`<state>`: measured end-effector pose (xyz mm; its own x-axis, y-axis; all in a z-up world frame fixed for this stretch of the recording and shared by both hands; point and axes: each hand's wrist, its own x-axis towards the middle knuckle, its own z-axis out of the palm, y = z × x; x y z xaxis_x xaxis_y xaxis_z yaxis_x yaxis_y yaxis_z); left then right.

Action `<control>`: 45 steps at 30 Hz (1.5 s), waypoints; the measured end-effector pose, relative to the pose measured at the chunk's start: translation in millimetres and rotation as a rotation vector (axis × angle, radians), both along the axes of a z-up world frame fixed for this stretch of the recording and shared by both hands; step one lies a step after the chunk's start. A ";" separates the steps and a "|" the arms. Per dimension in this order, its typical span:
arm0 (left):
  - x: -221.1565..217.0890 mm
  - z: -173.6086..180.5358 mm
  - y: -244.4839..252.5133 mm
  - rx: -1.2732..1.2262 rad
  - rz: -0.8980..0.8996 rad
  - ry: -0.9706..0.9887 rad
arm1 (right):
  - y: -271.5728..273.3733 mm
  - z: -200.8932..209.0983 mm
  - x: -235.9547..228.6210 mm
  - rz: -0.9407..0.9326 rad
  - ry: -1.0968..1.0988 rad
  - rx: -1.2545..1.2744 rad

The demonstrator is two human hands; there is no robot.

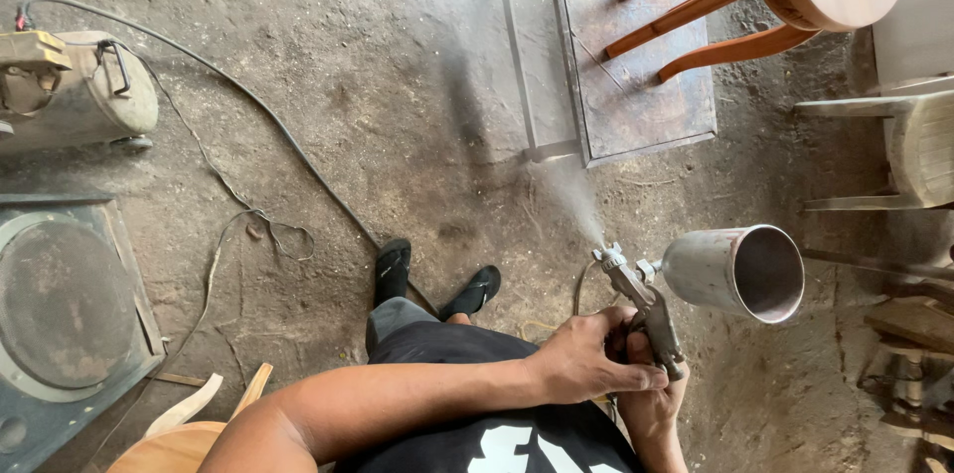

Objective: The person pours liquid into a container and then uses a spray gun to apply a finish to a wooden stool, rotating the stool to coat the legs and the seat.

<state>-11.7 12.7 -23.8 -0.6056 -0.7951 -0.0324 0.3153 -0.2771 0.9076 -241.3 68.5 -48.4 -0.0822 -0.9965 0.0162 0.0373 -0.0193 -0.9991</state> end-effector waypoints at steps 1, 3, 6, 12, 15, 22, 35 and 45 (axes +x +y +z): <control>-0.3 -1.1 -0.3 0.006 0.008 0.020 | -1.7 -0.7 -2.7 -0.051 -0.017 0.058; 0.2 -2.8 -0.5 0.016 0.024 0.059 | -4.5 -1.8 -4.8 -0.100 -0.062 0.121; 1.8 -1.4 -1.5 -0.062 0.120 0.083 | -13.3 1.8 -0.2 -0.047 -0.108 0.079; 24.2 -7.1 -9.4 0.037 0.309 -0.132 | -22.7 21.8 40.8 -0.062 0.454 0.087; 28.5 -22.9 -33.9 -0.163 0.579 -0.244 | -28.0 26.2 61.3 -0.076 0.410 0.095; 14.4 -50.0 -93.6 -0.406 0.515 -0.577 | -52.8 24.3 80.0 -0.029 0.452 0.133; 53.5 -109.0 -74.4 -0.344 0.668 -0.746 | -109.6 -93.2 -35.0 -0.348 0.447 0.157; 55.4 -390.1 -1.1 -0.418 0.318 -1.289 | -249.5 -319.6 -178.5 -0.421 0.173 0.113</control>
<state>43.7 11.6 -413.9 -0.1242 -0.9807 -0.1513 -0.7999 0.0087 0.6001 -419.8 -181.0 -368.1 -0.4852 -0.8734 -0.0417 -0.1177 0.1124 -0.9867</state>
